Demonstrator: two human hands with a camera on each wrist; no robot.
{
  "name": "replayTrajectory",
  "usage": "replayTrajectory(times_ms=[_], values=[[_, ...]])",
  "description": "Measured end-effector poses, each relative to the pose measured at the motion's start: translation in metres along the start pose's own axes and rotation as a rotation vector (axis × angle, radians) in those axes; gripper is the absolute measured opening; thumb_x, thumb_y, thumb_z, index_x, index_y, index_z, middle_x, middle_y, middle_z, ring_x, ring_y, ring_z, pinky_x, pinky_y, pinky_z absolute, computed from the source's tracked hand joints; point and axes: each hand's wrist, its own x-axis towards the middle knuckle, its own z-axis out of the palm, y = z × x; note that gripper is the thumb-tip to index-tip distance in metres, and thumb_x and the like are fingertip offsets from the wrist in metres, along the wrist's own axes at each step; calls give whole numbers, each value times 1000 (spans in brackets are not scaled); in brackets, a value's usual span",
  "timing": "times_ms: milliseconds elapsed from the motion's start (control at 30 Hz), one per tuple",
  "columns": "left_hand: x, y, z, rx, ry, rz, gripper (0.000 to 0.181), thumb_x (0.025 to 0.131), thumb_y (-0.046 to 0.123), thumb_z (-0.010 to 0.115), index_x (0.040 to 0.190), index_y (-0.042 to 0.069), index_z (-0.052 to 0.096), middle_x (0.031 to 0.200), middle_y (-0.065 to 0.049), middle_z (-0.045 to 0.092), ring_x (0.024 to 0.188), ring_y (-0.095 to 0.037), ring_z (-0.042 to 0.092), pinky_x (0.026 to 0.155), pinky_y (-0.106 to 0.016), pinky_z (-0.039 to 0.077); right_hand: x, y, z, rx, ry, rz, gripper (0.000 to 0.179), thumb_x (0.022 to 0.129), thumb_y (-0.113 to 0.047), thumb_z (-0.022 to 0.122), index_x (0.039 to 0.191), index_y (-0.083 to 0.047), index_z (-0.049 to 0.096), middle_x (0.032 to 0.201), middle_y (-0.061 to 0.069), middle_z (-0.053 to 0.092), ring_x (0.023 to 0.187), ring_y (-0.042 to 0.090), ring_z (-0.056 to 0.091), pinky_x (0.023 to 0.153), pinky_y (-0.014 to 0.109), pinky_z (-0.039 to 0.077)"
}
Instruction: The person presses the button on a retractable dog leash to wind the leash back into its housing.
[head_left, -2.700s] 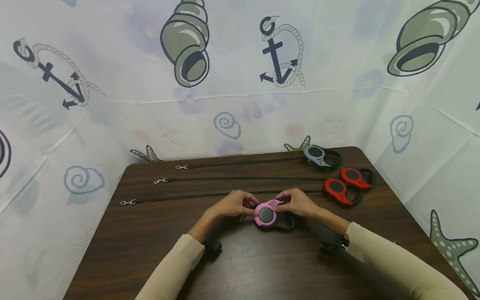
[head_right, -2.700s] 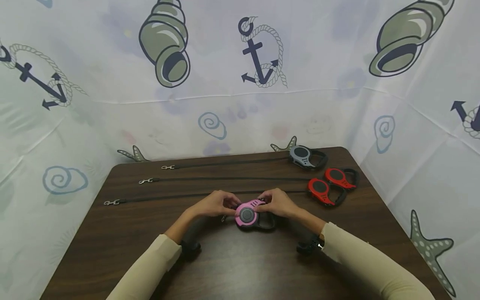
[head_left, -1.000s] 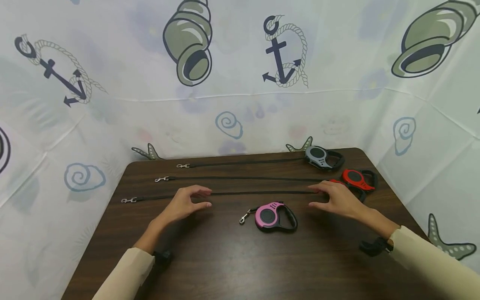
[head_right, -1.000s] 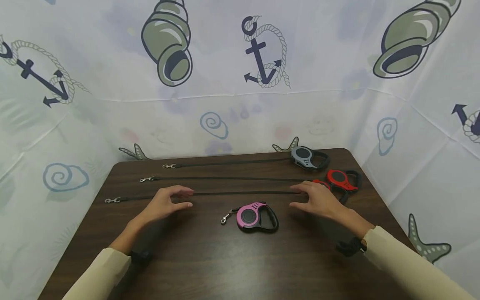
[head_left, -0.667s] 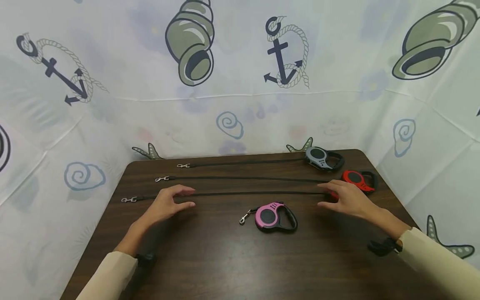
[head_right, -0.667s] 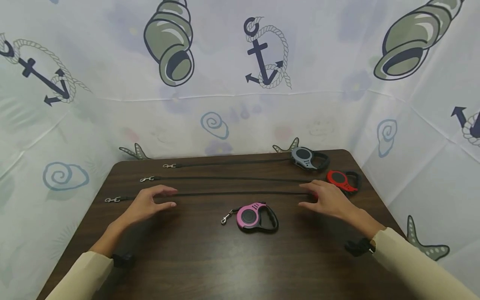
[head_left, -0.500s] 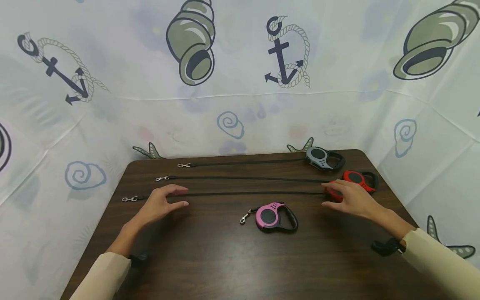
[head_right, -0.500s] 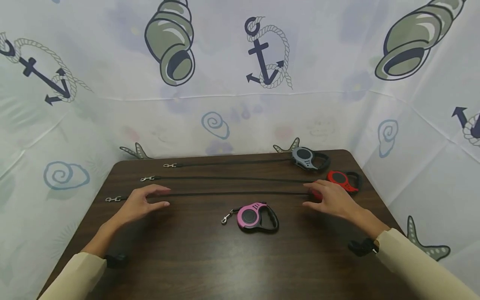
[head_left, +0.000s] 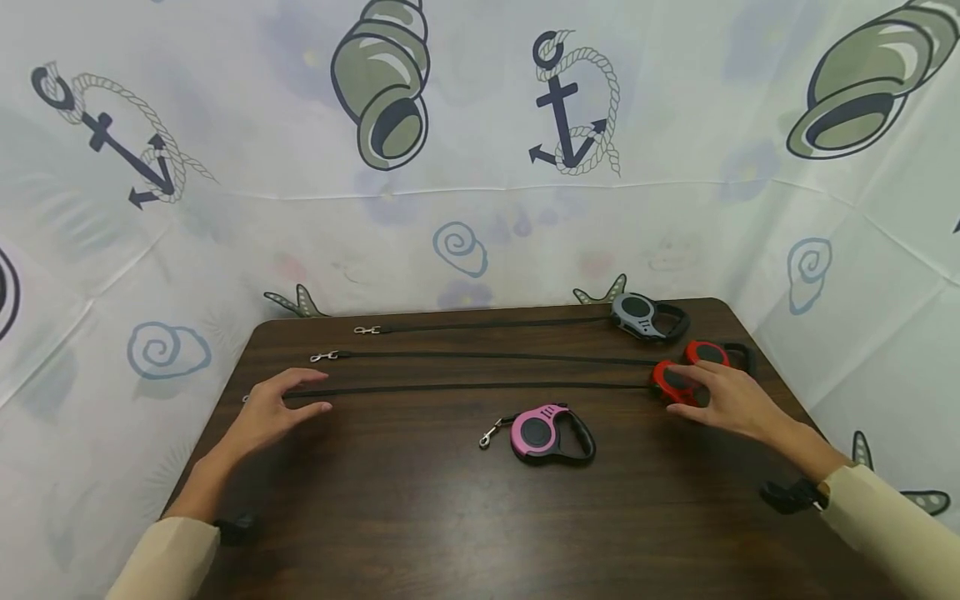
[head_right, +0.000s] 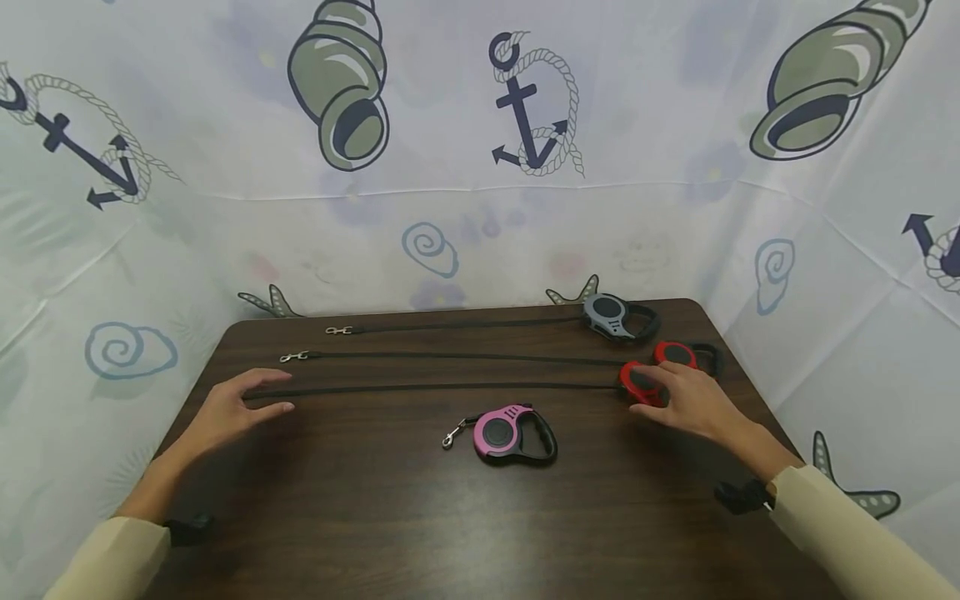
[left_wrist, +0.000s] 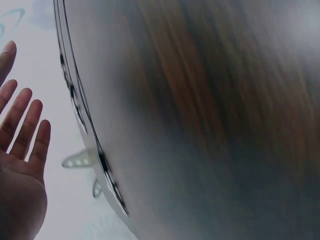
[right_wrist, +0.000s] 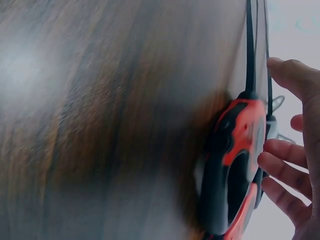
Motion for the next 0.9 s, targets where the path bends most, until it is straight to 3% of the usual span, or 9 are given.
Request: replayTrajectory(times_ms=[67,233,400,600,700,833,900], values=[[-3,-6,-5,12,26,-1,52,78,15,96,125,10,75,124,-10,74,115,-21,66,95,-13,44,-2,3,0,-14,-1,1,70,76,-41,95,133,-6,72,100,10,71,77,20,68,67,45,58],[-8,-20,-16,3,82,36,54,72,8,97,122,5,75,120,-15,75,114,-3,62,98,-2,33,-8,8,2,-28,28,-8,70,75,-40,95,131,-4,73,97,8,72,80,23,70,68,47,58],[-12,-35,-21,7,112,54,56,69,3,98,120,3,75,117,-17,75,115,11,55,98,0,30,-14,15,7,-38,60,-7,69,74,-39,95,129,-4,73,96,9,73,80,25,71,67,48,58],[-20,-51,-26,22,135,26,58,67,3,98,121,2,75,117,-21,75,116,17,50,98,1,28,-17,22,12,-42,68,9,70,75,-43,95,130,-6,73,87,3,67,68,12,59,59,36,51],[-24,-58,-28,44,130,-14,59,69,6,98,122,2,74,118,-23,74,116,5,58,98,2,25,-19,25,15,-41,62,9,70,75,-43,95,130,-5,72,85,3,67,66,10,56,58,34,49],[-28,-66,-31,65,96,-73,58,72,11,98,124,1,74,121,-27,73,114,-33,64,97,2,23,-20,28,20,-46,54,12,71,75,-43,95,129,-4,72,86,2,68,69,11,59,60,36,51],[-29,-69,-32,72,78,-91,58,73,13,97,124,1,73,122,-27,72,114,-44,62,96,2,23,-21,29,21,-46,53,17,71,75,-44,94,130,-4,72,85,1,67,69,11,57,60,36,50]])
